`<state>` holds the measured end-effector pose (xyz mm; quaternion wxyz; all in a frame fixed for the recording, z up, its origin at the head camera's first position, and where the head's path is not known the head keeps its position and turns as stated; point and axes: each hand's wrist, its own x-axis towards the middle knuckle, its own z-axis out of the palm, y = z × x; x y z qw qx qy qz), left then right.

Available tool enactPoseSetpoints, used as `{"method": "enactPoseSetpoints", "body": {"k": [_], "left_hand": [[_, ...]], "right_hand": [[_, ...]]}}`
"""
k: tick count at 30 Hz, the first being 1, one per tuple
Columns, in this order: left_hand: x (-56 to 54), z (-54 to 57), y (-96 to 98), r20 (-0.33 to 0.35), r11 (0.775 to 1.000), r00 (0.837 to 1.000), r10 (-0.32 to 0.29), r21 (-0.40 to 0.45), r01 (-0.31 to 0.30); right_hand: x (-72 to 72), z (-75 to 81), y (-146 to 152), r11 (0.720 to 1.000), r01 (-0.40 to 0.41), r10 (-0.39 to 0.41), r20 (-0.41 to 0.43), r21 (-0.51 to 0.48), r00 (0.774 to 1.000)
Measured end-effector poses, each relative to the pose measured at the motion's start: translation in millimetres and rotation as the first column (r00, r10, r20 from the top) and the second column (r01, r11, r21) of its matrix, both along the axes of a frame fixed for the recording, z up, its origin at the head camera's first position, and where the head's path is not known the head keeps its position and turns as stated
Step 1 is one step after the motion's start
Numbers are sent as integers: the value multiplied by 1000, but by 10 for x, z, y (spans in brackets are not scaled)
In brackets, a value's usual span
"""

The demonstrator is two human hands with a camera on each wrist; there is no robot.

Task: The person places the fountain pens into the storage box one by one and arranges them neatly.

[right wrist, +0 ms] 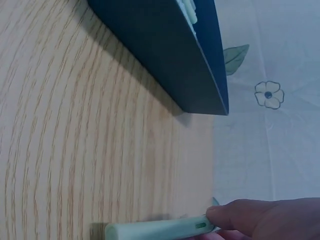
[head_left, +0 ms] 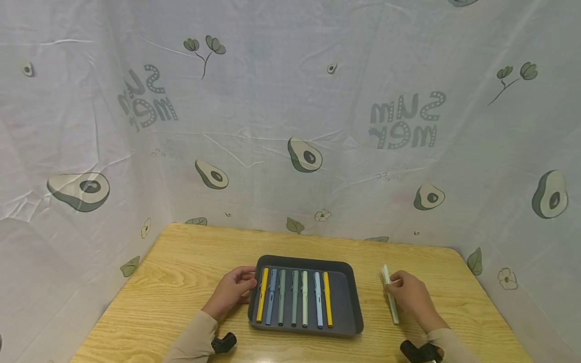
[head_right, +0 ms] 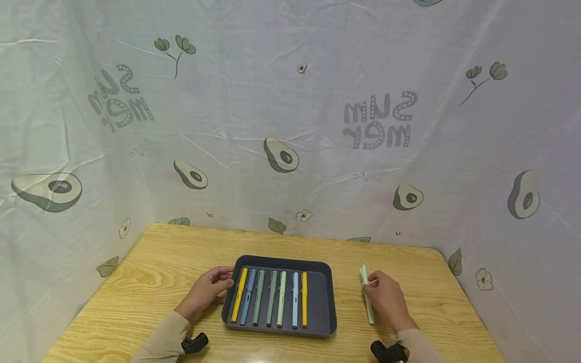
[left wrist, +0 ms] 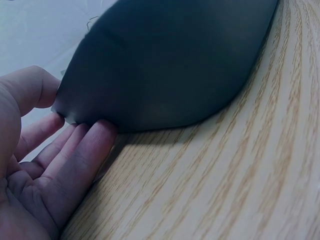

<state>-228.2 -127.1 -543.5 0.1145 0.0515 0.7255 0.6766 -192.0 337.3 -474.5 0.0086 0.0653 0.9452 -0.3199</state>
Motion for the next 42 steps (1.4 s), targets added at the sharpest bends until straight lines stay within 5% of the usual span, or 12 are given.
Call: {"method": "enactPoseSetpoints", "body": {"k": [8,42], "left_hand": [[25,3,-8,-8,1000,1000,-3,-9,3],[30,23,-7,-4,1000,1000,-2,-18,2]], "right_hand": [[65,78,-47,995,6,-11,-46,-102,999],[246,291,-278,970,73,-97,-93,-231,991]]}}
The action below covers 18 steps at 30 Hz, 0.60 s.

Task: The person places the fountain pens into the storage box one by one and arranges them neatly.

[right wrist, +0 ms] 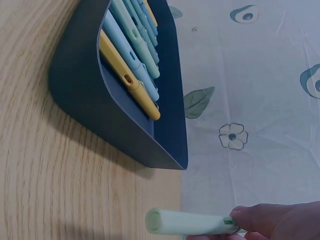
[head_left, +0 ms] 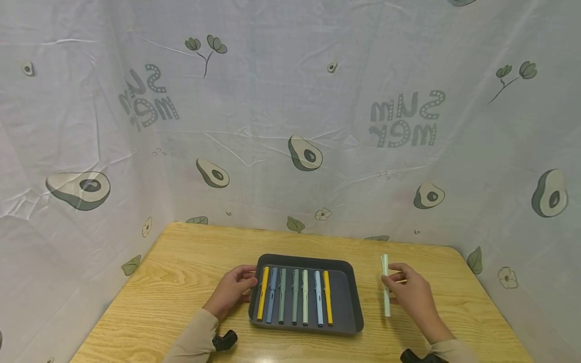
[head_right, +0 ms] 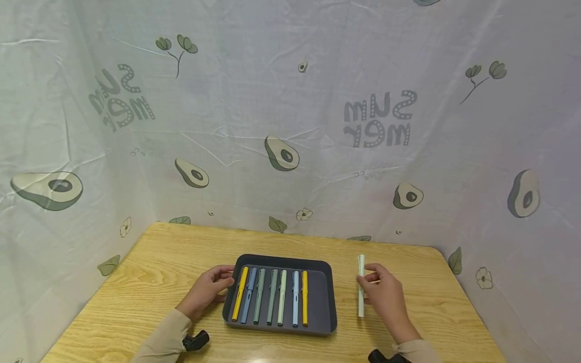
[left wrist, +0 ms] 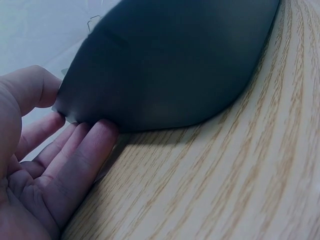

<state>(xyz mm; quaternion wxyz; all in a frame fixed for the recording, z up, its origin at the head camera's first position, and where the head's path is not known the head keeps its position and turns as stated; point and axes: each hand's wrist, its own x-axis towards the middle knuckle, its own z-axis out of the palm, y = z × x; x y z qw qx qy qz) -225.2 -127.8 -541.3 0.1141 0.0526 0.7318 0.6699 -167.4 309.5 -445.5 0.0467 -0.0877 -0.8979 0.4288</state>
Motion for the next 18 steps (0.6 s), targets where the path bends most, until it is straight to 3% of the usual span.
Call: {"method": "enactPoseSetpoints", "body": {"k": [18], "left_hand": [[-5,-1,3,6,1000,1000,2,18,-3]], "right_hand": [[19,16,-301,998,-1,0,-8,-66,1000]]}}
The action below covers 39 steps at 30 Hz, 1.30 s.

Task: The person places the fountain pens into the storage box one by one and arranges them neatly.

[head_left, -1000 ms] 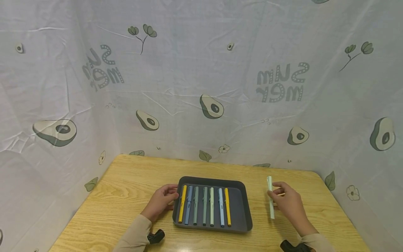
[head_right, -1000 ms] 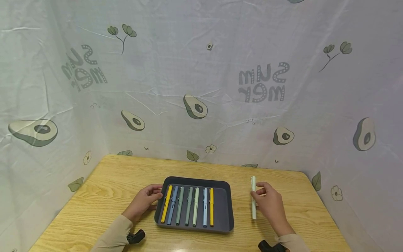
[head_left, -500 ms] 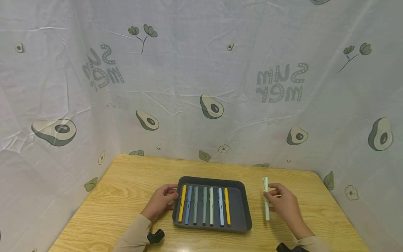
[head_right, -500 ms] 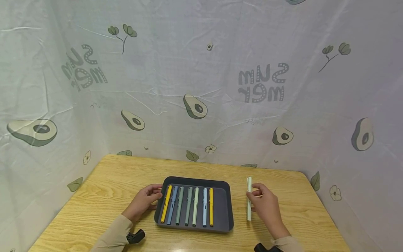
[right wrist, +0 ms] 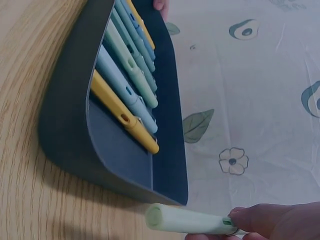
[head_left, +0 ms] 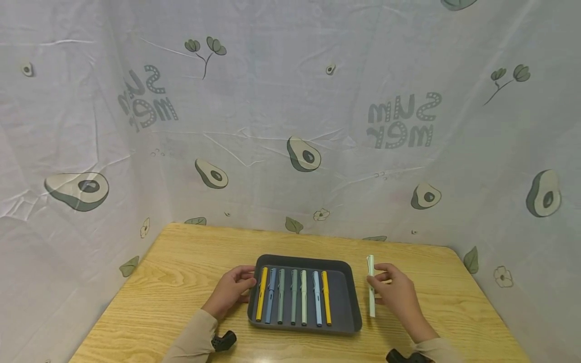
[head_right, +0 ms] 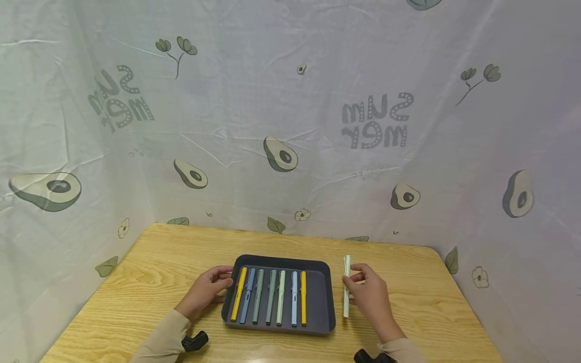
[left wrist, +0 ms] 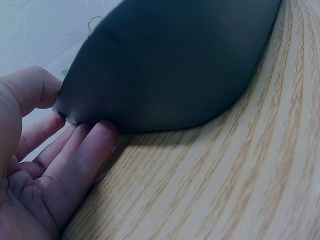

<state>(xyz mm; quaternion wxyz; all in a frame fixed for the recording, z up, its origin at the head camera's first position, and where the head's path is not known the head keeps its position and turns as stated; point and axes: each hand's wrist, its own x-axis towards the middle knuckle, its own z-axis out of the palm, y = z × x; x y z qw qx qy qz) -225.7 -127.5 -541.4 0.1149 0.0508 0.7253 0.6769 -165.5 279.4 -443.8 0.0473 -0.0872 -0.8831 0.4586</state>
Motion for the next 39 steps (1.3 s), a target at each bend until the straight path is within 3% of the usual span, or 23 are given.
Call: {"method": "enactPoseSetpoints", "body": {"k": [11,25,35,39], "left_hand": [[-2,-28,-8,-9,1000,1000,-2,-14,2],[-35,-49,5,-1,1000,1000,-3,-12,2],[-22,-27,-4,-6,1000,1000,-5,-7,5],[-24,-22,2,2,1000,1000,1,-4,-1]], "right_hand": [[-54,-52,-264,999,-42,42,-19,-11,999],[-139,-150,-523,996,-82,79,60,47,995],[-190,-247,-702,980,-95,82,81,176,993],[-229,-284,-761,960,-94,70,97,264,993]]}}
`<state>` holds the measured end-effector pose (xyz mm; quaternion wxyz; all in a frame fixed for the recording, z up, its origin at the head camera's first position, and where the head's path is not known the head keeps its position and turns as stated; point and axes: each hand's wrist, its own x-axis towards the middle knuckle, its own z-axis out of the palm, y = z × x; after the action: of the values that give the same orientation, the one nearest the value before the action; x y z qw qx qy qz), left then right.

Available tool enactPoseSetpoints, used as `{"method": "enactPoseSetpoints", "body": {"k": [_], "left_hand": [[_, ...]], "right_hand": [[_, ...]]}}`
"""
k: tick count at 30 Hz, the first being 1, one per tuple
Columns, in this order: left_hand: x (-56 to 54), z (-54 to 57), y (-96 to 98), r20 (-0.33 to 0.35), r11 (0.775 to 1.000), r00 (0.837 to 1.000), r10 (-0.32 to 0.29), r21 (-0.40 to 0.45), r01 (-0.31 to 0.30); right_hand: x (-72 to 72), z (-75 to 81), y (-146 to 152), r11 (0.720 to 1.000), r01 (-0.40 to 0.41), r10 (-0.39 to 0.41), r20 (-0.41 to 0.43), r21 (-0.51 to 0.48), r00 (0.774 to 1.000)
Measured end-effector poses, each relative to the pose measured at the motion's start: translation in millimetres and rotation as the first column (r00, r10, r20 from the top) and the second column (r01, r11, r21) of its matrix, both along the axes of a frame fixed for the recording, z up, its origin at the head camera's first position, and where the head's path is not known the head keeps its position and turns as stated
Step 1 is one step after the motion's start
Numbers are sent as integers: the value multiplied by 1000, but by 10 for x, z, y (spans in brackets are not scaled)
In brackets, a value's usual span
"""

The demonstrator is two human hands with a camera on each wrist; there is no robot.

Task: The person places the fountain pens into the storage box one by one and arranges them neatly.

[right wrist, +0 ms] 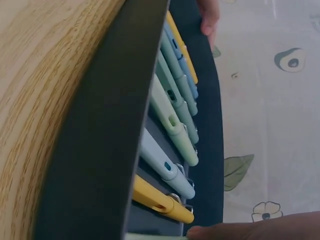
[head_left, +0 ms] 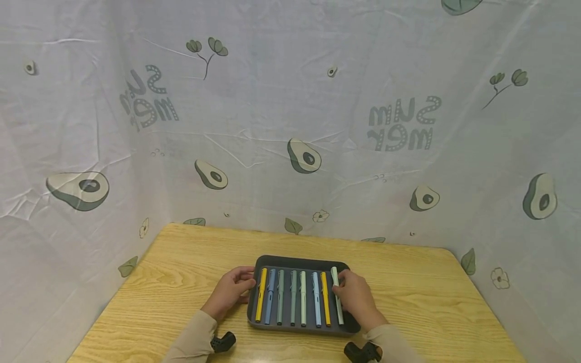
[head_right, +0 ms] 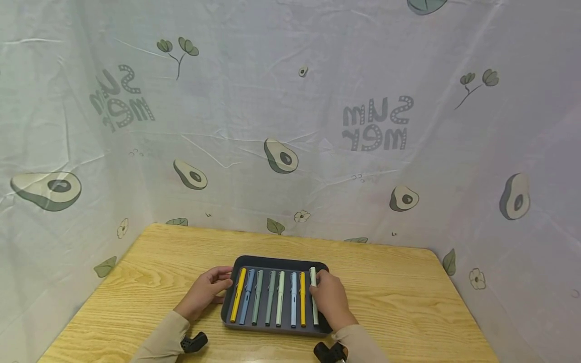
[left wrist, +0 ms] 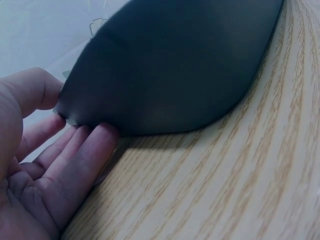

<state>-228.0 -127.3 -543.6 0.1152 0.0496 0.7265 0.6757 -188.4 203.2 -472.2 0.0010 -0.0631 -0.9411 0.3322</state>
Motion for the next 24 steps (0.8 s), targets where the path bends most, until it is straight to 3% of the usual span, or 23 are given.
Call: {"method": "enactPoseSetpoints", "body": {"k": [7,12,17,24], "left_hand": [[29,11,-5,5,1000,1000,18,0,-18],[34,11,-8,10,1000,1000,24,-1,-24],[43,17,-14,1,1000,1000,20,11,-20],[43,18,-11,1,1000,1000,16,16,-16]], "right_hand": [[-50,-32,-103,972,-43,38,24,231,999],[-75,-59,-139,949,-43,36,28,314,999],[-103,-91,-143,939,-55,47,30,340,998],[-85,-61,-85,959,-76,76,11,275,997]]}}
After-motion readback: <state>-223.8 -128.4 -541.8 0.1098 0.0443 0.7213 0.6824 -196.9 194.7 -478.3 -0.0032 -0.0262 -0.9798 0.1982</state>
